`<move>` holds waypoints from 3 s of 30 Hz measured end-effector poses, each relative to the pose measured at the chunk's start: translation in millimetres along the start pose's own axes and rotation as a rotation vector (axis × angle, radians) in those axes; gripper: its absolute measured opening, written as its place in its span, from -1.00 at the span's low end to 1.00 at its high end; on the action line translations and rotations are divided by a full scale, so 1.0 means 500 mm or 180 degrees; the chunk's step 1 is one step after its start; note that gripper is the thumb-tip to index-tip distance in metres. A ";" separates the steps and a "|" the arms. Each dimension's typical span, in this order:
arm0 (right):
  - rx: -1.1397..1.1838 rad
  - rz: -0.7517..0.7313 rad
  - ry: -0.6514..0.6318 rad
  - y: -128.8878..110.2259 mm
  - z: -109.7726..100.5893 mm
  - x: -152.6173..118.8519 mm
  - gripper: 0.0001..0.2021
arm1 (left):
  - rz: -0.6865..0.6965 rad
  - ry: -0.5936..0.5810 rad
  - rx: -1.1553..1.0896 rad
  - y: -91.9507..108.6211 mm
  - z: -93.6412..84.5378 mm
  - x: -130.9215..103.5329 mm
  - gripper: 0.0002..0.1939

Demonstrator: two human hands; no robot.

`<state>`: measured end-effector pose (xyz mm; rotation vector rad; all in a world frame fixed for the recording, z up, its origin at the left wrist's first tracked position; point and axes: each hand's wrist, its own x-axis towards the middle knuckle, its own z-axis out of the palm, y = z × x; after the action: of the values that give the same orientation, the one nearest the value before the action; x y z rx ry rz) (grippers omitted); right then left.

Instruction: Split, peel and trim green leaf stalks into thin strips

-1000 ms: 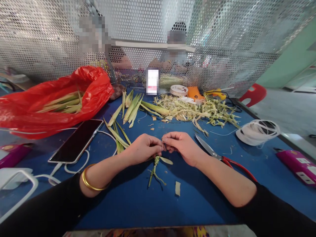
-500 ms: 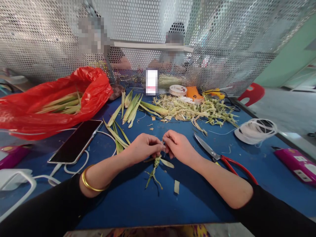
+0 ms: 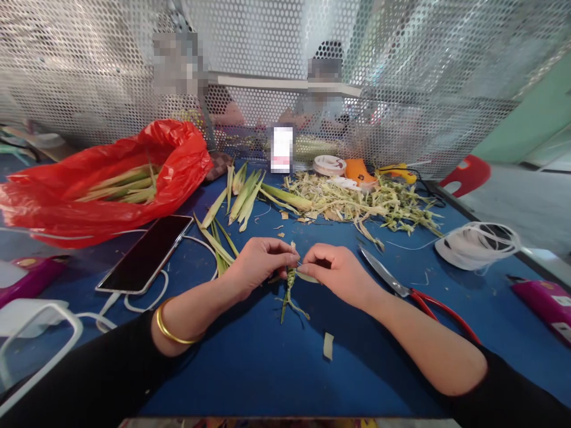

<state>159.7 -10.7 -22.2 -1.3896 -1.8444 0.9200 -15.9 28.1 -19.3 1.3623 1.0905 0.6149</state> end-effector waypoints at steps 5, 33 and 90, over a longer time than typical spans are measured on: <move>-0.0204 -0.0373 -0.0010 -0.002 -0.007 -0.002 -0.88 | 0.0063 -0.0117 0.0010 0.005 -0.001 -0.004 -0.86; 0.0540 -0.0048 -0.0028 0.023 0.020 0.015 -0.88 | 0.1935 0.0897 0.2606 -0.016 0.015 -0.014 -0.91; 0.0227 -0.0264 -0.0489 0.010 0.001 0.005 -0.88 | 0.1004 -0.0109 0.0963 -0.011 -0.005 0.017 -0.87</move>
<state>161.1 -7.6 -26.4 -1.2194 -1.9468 1.0647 -15.9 35.4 -26.6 1.8231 0.9750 0.6691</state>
